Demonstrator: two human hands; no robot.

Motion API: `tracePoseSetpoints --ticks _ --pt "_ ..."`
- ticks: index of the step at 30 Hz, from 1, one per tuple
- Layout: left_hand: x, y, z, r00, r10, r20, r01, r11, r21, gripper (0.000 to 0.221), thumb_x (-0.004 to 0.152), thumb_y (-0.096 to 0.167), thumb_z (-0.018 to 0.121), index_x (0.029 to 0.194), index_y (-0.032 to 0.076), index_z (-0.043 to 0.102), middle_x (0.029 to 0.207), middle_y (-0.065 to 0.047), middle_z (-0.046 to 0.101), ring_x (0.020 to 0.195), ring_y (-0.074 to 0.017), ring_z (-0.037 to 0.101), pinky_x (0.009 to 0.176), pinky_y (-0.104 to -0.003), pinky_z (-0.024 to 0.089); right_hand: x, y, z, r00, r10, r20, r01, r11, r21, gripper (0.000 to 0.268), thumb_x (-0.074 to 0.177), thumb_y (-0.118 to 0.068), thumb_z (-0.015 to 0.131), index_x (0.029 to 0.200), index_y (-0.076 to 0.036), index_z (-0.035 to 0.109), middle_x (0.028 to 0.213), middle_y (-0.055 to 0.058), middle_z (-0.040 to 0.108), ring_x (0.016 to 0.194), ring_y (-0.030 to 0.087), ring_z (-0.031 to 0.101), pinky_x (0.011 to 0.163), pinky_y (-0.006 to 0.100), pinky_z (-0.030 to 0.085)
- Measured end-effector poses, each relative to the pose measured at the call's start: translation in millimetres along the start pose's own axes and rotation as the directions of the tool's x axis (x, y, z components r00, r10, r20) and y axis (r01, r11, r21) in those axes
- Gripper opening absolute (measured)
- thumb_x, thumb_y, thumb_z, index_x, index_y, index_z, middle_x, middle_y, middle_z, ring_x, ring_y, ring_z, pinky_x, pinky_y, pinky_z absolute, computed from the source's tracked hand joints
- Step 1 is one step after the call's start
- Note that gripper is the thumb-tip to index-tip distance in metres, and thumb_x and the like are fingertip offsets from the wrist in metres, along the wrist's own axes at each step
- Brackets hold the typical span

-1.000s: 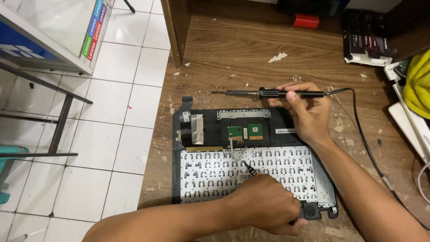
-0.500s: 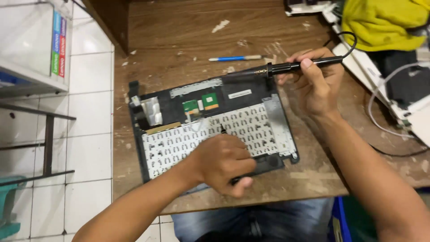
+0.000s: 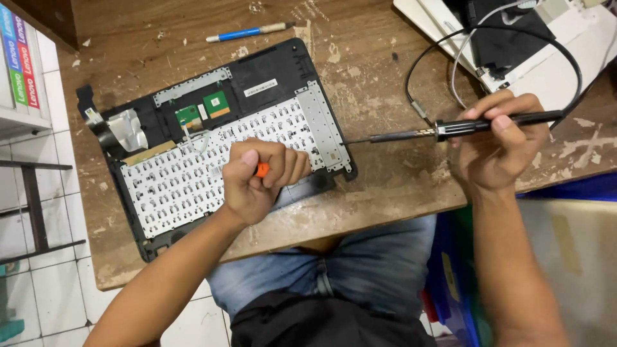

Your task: The person holds a disassembled laptop chassis with an exposed keyboard and uses a soldering iron to work on the keyboard connector area, steadying the chassis with the other hand. They reposition the chassis repeatedly while soldering, briefly hold up the closed laptop, then resume working on the keyboard assembly by hand.

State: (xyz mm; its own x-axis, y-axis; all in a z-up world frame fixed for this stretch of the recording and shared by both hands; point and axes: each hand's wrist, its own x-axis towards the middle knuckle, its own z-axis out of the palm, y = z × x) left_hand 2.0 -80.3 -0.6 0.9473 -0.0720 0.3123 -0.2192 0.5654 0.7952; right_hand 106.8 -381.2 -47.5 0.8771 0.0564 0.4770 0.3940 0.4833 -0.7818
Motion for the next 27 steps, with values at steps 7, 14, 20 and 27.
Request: tracePoseSetpoints --ticks 7,14,20,27 --pt "-0.3 -32.6 -2.3 0.997 -0.009 -0.077 0.006 0.999 -0.040 0.046 0.095 0.038 0.042 0.058 0.012 0.030 0.049 -0.001 0.023 0.048 -0.0140 0.017 0.053 -0.034 0.021 -23.4 -1.9 -33.8 0.996 -0.031 -0.082 0.033 0.999 0.022 0.007 0.097 -0.007 0.056 0.094 -0.002 0.051 0.085 0.016 0.054 0.069 0.027 0.066 0.050 0.032 0.059" --pt "2.4 -43.0 1.7 0.996 0.042 -0.074 -0.046 0.997 -0.054 0.050 0.098 0.042 0.042 0.058 0.014 0.028 0.049 0.000 0.022 0.046 -0.0132 0.015 0.051 -0.034 0.019 -38.2 -0.9 -26.4 0.994 0.031 -0.109 -0.046 0.990 -0.136 0.010 0.098 -0.015 0.058 0.096 -0.007 0.052 0.087 0.015 0.055 0.071 0.023 0.059 0.057 0.033 0.054" --pt "4.6 -49.0 -5.5 0.996 0.047 -0.075 -0.050 0.998 -0.038 0.047 0.096 0.040 0.041 0.058 0.015 0.028 0.049 0.000 0.021 0.045 -0.0131 0.016 0.050 -0.033 0.021 -40.9 1.8 -21.1 0.993 0.033 -0.109 -0.052 0.983 -0.176 0.014 0.095 -0.016 0.060 0.094 -0.005 0.052 0.086 0.019 0.056 0.073 0.025 0.058 0.063 0.034 0.057" --pt "6.9 -51.6 -10.5 1.000 0.027 -0.004 -0.027 0.999 -0.016 0.057 0.100 0.046 0.044 0.056 0.014 0.029 0.046 -0.002 0.020 0.044 -0.0141 0.014 0.047 -0.032 0.019 -42.6 1.1 -20.4 0.990 0.085 -0.109 -0.103 0.979 -0.174 0.012 0.095 -0.013 0.059 0.095 -0.004 0.052 0.089 0.020 0.057 0.076 0.024 0.059 0.066 0.032 0.059"
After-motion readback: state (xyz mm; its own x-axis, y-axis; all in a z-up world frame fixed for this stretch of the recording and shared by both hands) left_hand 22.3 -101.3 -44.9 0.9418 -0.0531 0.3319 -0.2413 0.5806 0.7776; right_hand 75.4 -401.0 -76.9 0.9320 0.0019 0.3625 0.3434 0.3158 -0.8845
